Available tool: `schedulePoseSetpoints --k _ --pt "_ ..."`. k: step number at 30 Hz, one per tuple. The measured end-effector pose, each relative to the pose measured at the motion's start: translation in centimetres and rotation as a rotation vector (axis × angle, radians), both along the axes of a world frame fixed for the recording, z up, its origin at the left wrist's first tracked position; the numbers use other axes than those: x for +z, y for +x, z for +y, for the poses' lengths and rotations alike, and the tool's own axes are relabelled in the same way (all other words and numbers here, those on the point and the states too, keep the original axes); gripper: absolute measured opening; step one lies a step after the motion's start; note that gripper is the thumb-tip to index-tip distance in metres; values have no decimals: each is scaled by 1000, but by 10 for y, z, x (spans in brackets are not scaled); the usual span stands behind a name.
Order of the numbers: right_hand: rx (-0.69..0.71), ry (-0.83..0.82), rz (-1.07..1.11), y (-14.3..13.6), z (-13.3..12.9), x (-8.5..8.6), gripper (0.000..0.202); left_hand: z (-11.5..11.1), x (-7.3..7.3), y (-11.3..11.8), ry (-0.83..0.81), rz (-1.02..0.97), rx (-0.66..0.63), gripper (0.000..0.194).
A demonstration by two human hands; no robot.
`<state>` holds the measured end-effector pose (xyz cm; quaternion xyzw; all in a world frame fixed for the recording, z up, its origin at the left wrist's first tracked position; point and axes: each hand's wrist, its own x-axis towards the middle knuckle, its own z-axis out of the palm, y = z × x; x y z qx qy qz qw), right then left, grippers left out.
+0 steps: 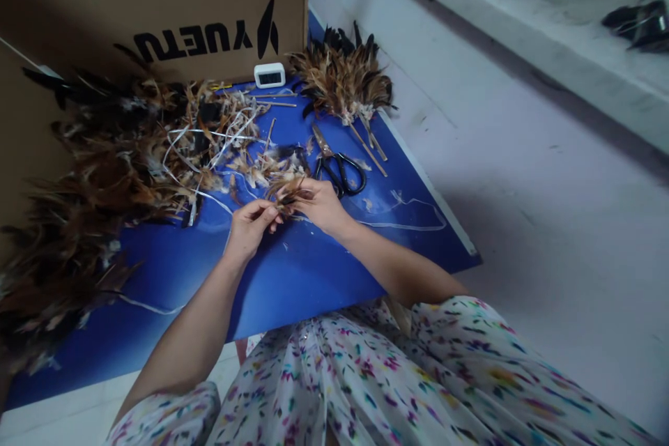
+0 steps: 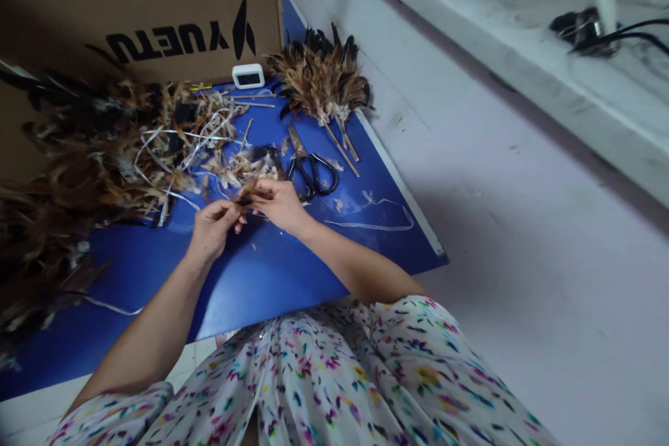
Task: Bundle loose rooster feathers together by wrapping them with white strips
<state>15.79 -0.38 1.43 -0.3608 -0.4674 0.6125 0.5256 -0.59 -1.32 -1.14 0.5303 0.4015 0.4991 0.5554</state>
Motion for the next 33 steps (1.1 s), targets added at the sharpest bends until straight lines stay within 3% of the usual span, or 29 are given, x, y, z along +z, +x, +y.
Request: schedulePoseSetpoints --k 15,27,33 --pt "-30 105 -156 3 3 -6 45 0 -3 -3 -17 65 -25 25" --pt "10 173 -152 3 1 -9 40 0 -5 -3 -45 39 -23 24" --pt "-17 159 -215 5 1 -6 32 0 2 -1 -105 -46 -19 30"
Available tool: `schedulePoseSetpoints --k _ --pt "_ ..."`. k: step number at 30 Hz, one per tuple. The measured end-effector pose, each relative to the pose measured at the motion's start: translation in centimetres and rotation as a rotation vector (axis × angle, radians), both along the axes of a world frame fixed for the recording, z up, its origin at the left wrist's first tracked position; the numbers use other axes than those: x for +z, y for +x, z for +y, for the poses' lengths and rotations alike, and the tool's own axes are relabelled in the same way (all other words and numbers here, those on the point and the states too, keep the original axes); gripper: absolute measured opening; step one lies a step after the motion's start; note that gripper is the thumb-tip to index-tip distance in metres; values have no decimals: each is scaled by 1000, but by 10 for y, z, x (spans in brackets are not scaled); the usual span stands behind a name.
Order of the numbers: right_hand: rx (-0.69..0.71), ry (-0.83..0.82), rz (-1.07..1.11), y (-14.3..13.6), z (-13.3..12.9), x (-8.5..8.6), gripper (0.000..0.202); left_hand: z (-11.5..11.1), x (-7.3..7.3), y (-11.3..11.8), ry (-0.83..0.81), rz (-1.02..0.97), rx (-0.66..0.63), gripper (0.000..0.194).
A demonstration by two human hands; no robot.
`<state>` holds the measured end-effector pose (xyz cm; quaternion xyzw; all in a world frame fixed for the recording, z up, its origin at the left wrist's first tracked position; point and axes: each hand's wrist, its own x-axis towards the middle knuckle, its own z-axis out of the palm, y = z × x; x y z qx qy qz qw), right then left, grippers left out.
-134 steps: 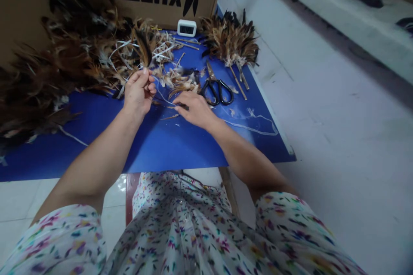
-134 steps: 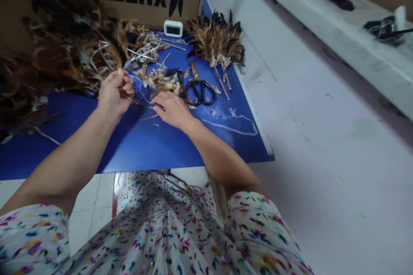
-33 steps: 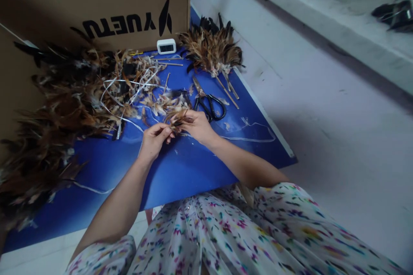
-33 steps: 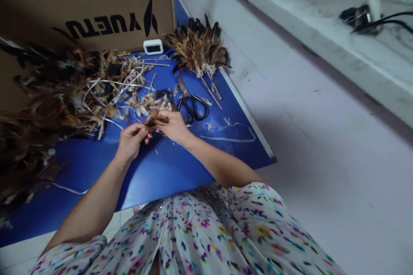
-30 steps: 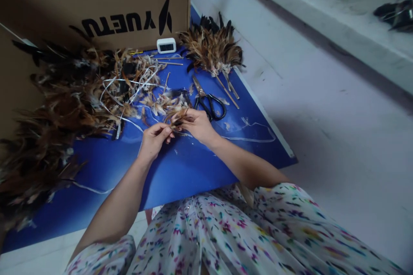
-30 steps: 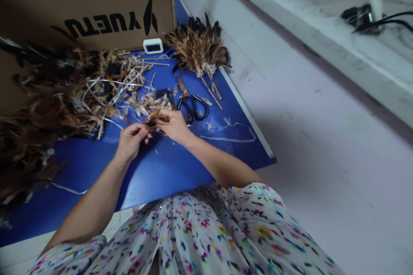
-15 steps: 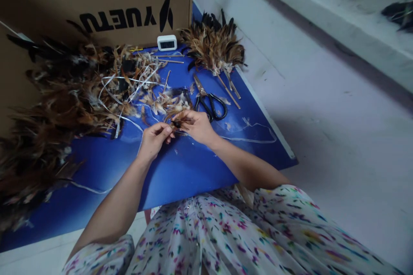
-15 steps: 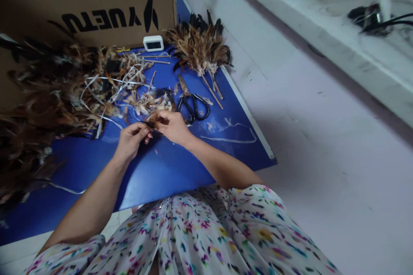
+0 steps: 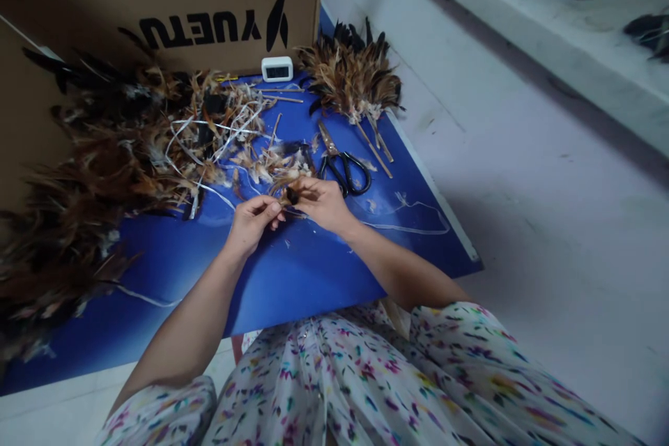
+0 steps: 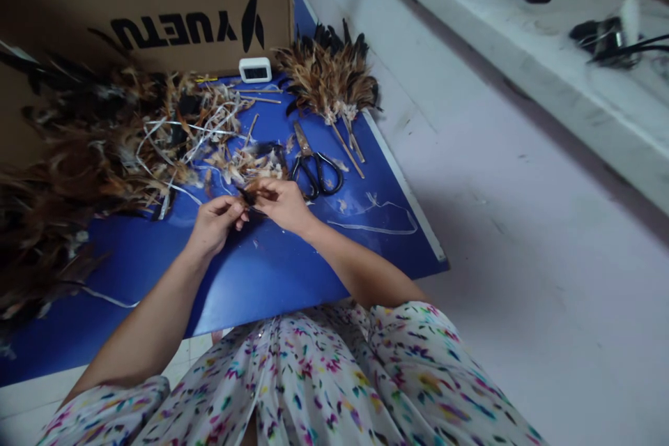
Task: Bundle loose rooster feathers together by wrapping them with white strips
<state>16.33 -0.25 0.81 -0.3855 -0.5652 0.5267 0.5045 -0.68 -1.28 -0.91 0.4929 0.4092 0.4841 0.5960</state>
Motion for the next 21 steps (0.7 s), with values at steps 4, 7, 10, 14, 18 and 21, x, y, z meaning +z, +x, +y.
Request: schedulePoseSetpoints --k 4,7,10,14,18,21 --pt "-78 -4 -29 6 4 2 30 5 6 -2 -82 -138 85 37" --pt "-174 13 -55 17 10 11 25 11 9 -8 -102 -287 164 41" --pt "-302 40 -77 33 17 18 17 18 11 -16 -109 -413 228 41" --pt "-313 17 -184 52 21 14 15 25 13 -24 -123 -502 282 36" --pt "-161 40 -509 62 11 8 10 27 14 -27 -149 -500 313 29" --pt "-85 97 -858 65 -3 10 7 28 14 -27 -161 -484 330 27"
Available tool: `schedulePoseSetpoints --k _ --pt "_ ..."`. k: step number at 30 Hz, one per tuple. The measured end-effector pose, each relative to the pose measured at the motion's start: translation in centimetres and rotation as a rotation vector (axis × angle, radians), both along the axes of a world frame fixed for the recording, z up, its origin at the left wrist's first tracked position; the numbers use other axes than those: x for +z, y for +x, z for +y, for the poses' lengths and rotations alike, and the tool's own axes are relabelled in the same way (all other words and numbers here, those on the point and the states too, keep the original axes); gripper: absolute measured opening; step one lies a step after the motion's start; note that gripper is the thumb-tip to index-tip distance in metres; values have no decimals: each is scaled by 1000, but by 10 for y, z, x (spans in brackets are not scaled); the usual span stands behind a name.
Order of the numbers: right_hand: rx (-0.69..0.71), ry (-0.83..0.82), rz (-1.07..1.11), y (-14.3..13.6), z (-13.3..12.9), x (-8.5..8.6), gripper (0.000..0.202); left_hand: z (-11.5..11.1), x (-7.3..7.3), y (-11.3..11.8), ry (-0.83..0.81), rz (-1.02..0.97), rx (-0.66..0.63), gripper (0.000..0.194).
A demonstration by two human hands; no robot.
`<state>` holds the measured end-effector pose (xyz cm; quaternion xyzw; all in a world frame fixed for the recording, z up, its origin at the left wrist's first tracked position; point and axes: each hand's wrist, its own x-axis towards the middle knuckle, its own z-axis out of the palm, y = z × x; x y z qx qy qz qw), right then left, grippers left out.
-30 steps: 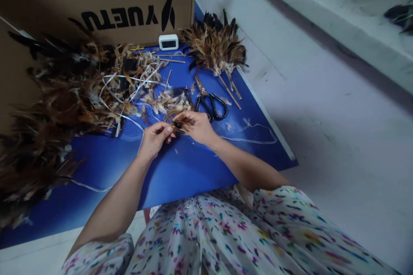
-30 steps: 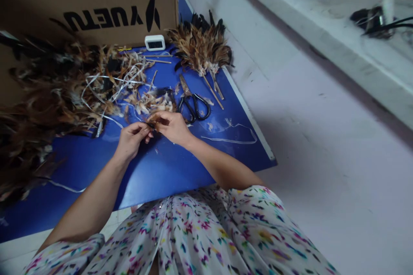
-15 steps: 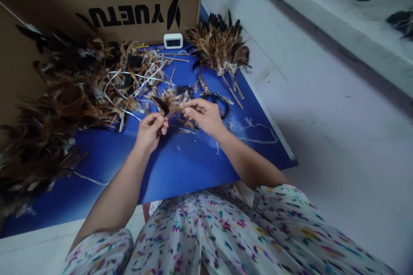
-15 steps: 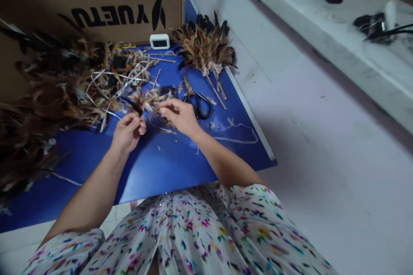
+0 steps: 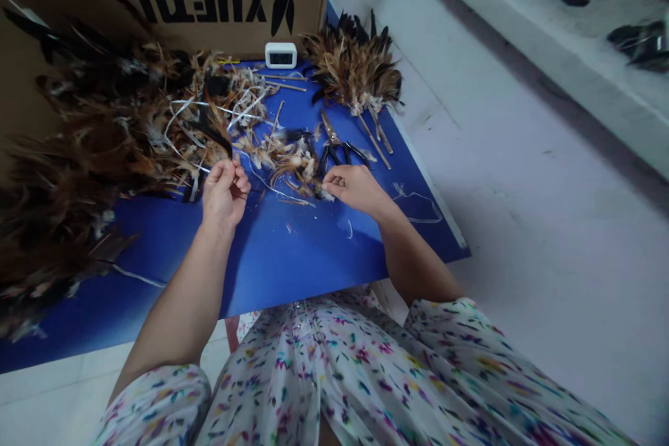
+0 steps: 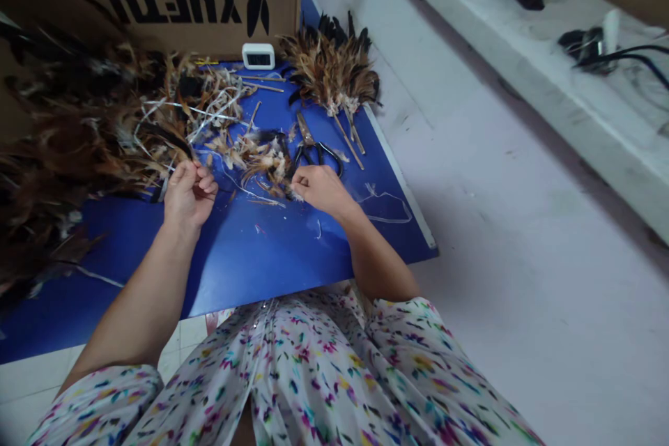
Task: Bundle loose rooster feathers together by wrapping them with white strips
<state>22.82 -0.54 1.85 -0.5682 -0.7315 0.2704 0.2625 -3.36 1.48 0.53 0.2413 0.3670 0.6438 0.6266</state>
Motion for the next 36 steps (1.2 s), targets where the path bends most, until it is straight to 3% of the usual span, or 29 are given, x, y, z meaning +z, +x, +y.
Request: schedulePoseSetpoints --k 4,11,17,23,30,36 --pt "-30 -7 -295 -1 -13 6 8 -1 1 2 7 -3 -6 25" --pt "42 -81 -332 -3 -16 2 11 -2 -2 4 7 13 -12 28" --pt "33 -94 54 0 -14 2 10 -5 -3 8 6 42 -50 34" --pt "3 -243 547 -3 -10 2 23 -9 -7 13 8 90 -106 31" --pt "-41 -320 734 -9 -11 1 33 -14 -9 19 13 135 -169 36" --pt "74 -320 811 -20 -14 -6 21 -24 -7 30 -20 116 -250 41"
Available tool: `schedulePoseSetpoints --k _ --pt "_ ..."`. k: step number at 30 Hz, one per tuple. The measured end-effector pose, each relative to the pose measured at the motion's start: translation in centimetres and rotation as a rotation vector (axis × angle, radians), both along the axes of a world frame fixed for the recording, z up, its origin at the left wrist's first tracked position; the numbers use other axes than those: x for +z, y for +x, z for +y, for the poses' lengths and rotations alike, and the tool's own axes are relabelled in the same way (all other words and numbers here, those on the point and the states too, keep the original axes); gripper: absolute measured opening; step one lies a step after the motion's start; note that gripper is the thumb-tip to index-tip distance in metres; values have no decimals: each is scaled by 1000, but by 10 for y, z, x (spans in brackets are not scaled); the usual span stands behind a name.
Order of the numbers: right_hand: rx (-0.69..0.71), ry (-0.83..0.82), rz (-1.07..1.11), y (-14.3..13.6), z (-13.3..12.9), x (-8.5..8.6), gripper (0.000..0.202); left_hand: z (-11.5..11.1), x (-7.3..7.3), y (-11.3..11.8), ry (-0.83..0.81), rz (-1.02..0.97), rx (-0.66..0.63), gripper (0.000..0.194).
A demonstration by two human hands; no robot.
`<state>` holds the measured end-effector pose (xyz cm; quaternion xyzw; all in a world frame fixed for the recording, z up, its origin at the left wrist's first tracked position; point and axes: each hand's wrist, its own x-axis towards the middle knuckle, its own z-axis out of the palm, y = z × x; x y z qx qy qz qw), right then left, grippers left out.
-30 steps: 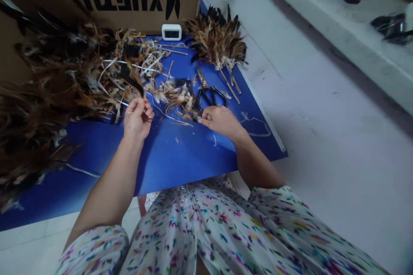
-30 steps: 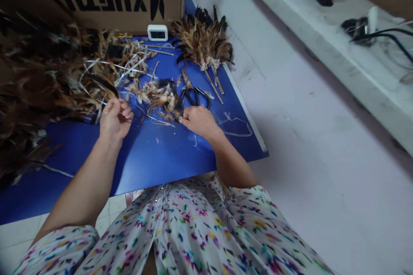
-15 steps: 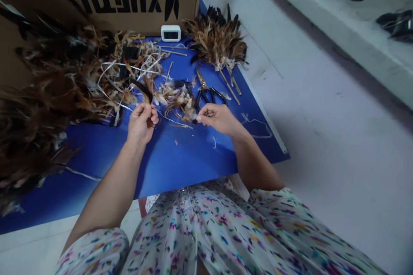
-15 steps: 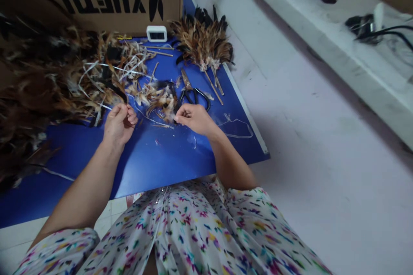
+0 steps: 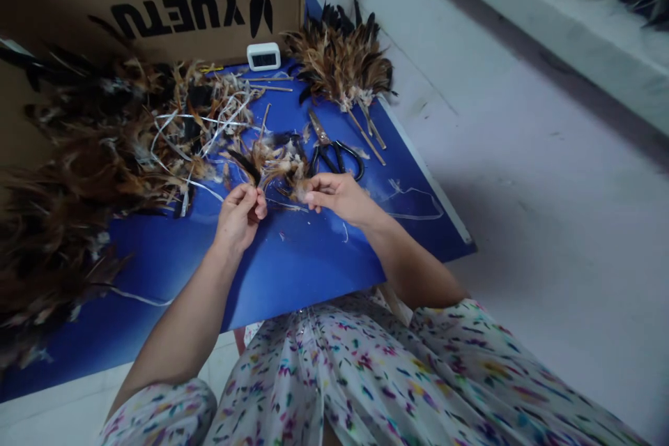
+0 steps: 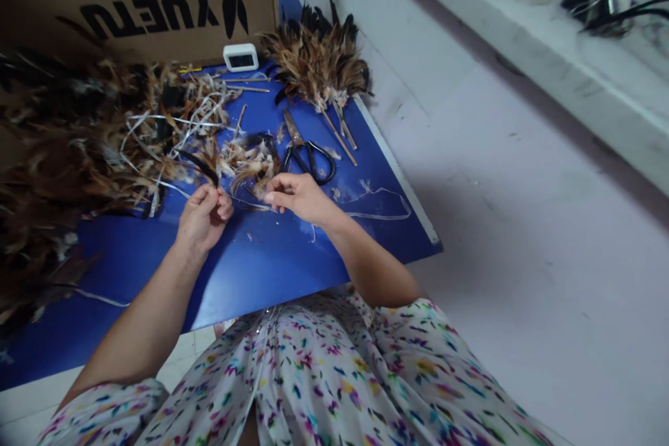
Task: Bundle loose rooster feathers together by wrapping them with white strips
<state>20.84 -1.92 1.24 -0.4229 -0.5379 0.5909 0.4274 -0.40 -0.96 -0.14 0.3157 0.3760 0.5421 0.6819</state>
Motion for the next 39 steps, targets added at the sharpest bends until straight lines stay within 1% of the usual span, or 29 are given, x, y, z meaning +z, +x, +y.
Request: schedulePoseSetpoints --k 3,9,13,16,21,25,32,39 --pt "-32 69 49 -6 -2 0 22 -8 2 7 -62 -38 -51 40" --pt "-99 131 123 -12 -7 5 24 -19 6 17 -118 -81 -140 40" --pt "-141 202 100 -14 -9 7 21 -24 6 21 -137 -88 -191 38" --pt "-156 254 36 -14 -11 6 15 -28 5 24 -169 -100 -242 38" --pt "-114 307 -14 -14 -13 6 8 -30 2 25 -182 -87 -324 37" --pt "-84 357 -51 -15 -14 7 6 -30 1 23 -180 -83 -335 38" --pt "-87 443 -108 -17 -15 5 2 -32 -4 22 -183 -60 -339 39" --pt "-82 497 -122 -17 -15 5 4 -32 -1 21 -201 -56 -352 37"
